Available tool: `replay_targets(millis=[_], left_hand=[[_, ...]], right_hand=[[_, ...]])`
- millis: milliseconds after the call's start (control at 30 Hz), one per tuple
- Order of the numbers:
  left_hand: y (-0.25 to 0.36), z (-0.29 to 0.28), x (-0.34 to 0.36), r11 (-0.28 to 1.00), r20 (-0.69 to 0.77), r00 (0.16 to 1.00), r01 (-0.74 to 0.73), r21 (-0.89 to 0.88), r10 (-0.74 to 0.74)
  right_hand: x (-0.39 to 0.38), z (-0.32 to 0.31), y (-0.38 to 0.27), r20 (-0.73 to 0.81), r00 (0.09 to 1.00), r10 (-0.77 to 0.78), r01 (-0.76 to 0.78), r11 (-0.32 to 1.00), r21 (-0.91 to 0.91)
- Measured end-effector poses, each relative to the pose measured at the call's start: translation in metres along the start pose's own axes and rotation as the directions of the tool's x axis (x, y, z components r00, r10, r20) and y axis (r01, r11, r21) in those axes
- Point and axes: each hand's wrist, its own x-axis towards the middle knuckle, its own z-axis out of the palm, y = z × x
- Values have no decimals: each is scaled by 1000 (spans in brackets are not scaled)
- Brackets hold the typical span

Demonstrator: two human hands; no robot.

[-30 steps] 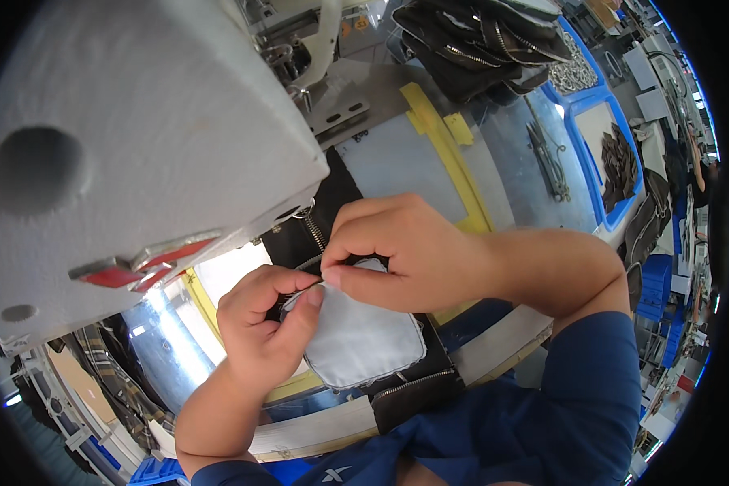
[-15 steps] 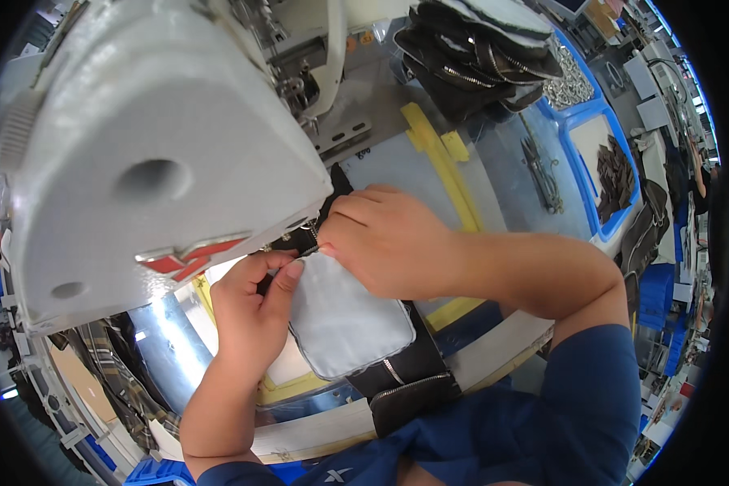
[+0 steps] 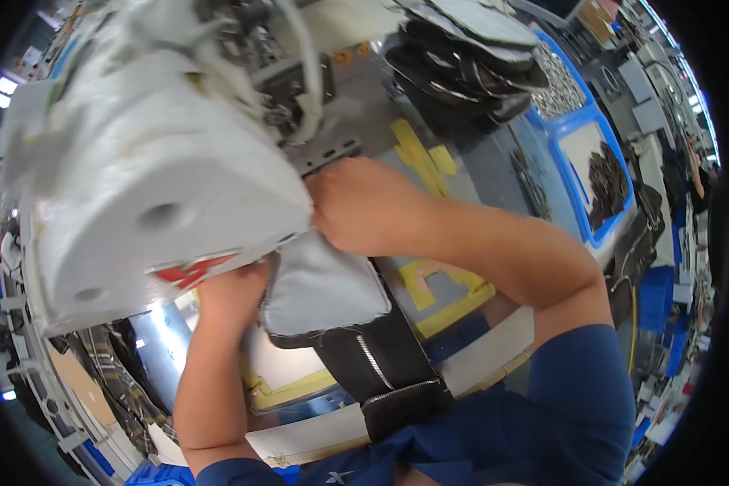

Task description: The person operates an industrial sewing machine to stitch a zipper onto a black fabric pouch. They repeatedly align the zipper tape with the pouch edge, guide the material under the presser foot, and sew along the seam. The person handles multiple pouches, picking up new items from a stack and placing finished ones aside.

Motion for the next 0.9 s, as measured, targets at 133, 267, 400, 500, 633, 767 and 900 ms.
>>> replay_targets(millis=[133, 267, 400, 500, 633, 767, 900], left_hand=[[-13, 6, 6, 983, -11, 984, -177, 55, 178], [-30, 12, 9, 947, -46, 956, -280, 158, 290], [-30, 12, 11, 954, -69, 955, -280, 107, 288], [-23, 10, 12, 975, -56, 974, -221, 6, 221], [-31, 9, 11, 968, -39, 967, -249, 35, 250], [-28, 7, 12, 983, -11, 984, -178, -36, 178], [-30, 11, 11, 975, -33, 975, -221, 32, 222]], right_hand=[[3, -8, -3, 135, 988, 76, -81, 996, 33], [7, -13, 0, 133, 988, 73, -78, 996, 35], [12, -14, 1, 143, 984, 102, -107, 994, 24], [15, -11, 1, 165, 979, 124, -126, 992, -1], [20, -17, -1, 210, 966, 151, -156, 988, 7], [22, -18, 0, 227, 960, 161, -167, 986, 4], [22, -19, 1, 220, 962, 160, -168, 986, 16]])
